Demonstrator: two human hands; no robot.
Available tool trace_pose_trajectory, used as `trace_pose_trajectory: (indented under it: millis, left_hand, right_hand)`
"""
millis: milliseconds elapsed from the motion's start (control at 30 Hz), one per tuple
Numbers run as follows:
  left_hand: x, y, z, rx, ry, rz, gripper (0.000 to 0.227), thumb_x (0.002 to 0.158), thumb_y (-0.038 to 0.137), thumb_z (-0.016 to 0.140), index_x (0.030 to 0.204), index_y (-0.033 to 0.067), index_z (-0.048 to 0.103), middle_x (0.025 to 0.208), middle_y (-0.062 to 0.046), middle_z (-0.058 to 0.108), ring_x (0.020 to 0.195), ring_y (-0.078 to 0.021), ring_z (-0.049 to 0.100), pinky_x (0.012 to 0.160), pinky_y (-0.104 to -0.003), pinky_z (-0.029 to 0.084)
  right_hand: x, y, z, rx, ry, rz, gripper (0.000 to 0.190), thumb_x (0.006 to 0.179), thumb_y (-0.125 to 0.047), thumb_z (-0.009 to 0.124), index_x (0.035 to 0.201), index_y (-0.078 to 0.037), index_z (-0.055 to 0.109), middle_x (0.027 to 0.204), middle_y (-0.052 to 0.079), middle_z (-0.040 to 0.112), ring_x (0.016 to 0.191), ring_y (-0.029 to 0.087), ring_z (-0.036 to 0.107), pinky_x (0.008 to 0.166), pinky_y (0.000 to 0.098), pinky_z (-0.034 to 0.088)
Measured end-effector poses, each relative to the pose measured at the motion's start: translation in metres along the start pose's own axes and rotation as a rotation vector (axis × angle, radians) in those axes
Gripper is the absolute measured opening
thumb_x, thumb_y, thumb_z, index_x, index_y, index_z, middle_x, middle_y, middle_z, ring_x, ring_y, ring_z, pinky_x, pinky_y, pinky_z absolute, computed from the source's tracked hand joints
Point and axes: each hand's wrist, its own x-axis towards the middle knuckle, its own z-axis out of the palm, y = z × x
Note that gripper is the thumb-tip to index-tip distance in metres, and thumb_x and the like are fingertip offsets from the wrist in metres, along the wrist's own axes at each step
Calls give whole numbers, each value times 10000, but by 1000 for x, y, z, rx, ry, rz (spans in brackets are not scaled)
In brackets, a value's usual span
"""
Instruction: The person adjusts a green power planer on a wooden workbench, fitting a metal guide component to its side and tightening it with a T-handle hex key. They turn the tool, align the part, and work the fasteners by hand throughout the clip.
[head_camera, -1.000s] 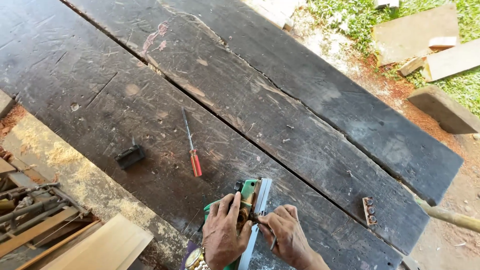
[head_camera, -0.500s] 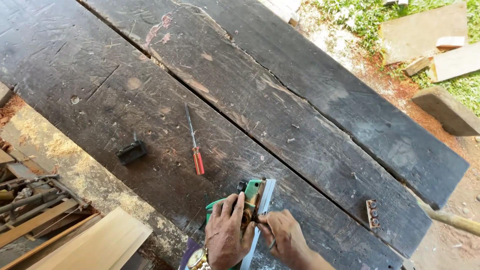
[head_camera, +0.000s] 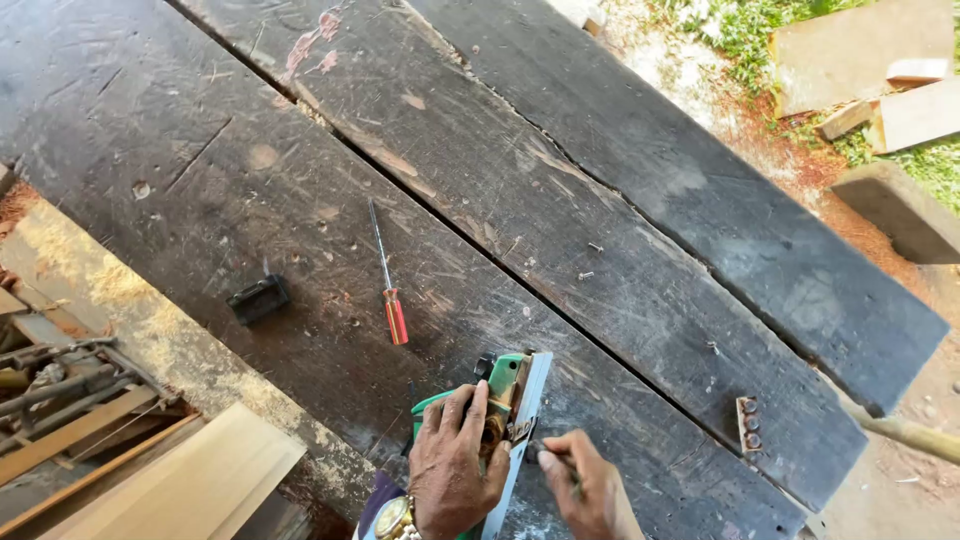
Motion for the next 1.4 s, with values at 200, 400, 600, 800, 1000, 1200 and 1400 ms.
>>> trace_pose_trajectory:
  millis: [200,400,600,800,1000,1200,1400]
  left_hand:
    - [1,-1,5,0,-12,-17,775,777,281,759,1431,-13,465,1373,-169,519,1243,-394,479,982,-512,422]
    - [0,2,3,4,-35,-27,787,785,282,764,1442,-17,450,1370,-163,510,1238,-383,475,996,-511,415]
    - [2,4,2,14,-53,-44,795,776,280,765,1445,-9,446,1369,-157,508,1239,-380,470,997,-509,413]
    - [1,1,1,-7,-43,-21,804,765,270,766,1443,-15,442,1372,-158,506,1243,-380,471,1004,-513,410]
    - [2,3,-3,-28,-70,-26,799,793,267,747,1462,-27,422,1371,-167,499,1219,-383,476,986,-516,412]
    - [2,4,-4,-22,-68,-21,796,792,268,745,1458,-26,425,1374,-170,498,1221,-389,475,984,-518,413]
    - [1,1,-2,-21,-59,-19,796,790,266,747,1458,-25,426,1379,-176,496,1241,-393,465,1001,-521,406]
  right_hand:
    - [12,-4,-4,-365,36,-643,176,886,-143,742,1047,-100,685,808,40,658,757,226,603,809,386,428]
    - [17,-8,-3,-417,20,-782,241,863,-141,784,1070,-97,671,877,18,707,780,206,610,867,407,386]
    - [21,-28,-22,-588,-32,-1012,301,861,-123,661,1155,-63,642,1013,11,742,924,205,612,940,444,333]
    - [30,-18,-22,-532,-166,-985,284,886,-123,661,1159,-51,638,994,28,734,904,199,623,936,421,364]
    - [22,5,-2,-373,-99,-802,219,915,-112,747,1108,-57,659,923,30,731,774,192,630,840,364,426]
    - [17,-11,-2,-364,19,-859,226,879,-114,759,1074,-58,660,910,25,732,787,200,634,851,377,412]
    - [22,-10,-4,-362,-27,-839,250,877,-101,767,1093,-50,652,915,33,742,790,198,627,851,383,411]
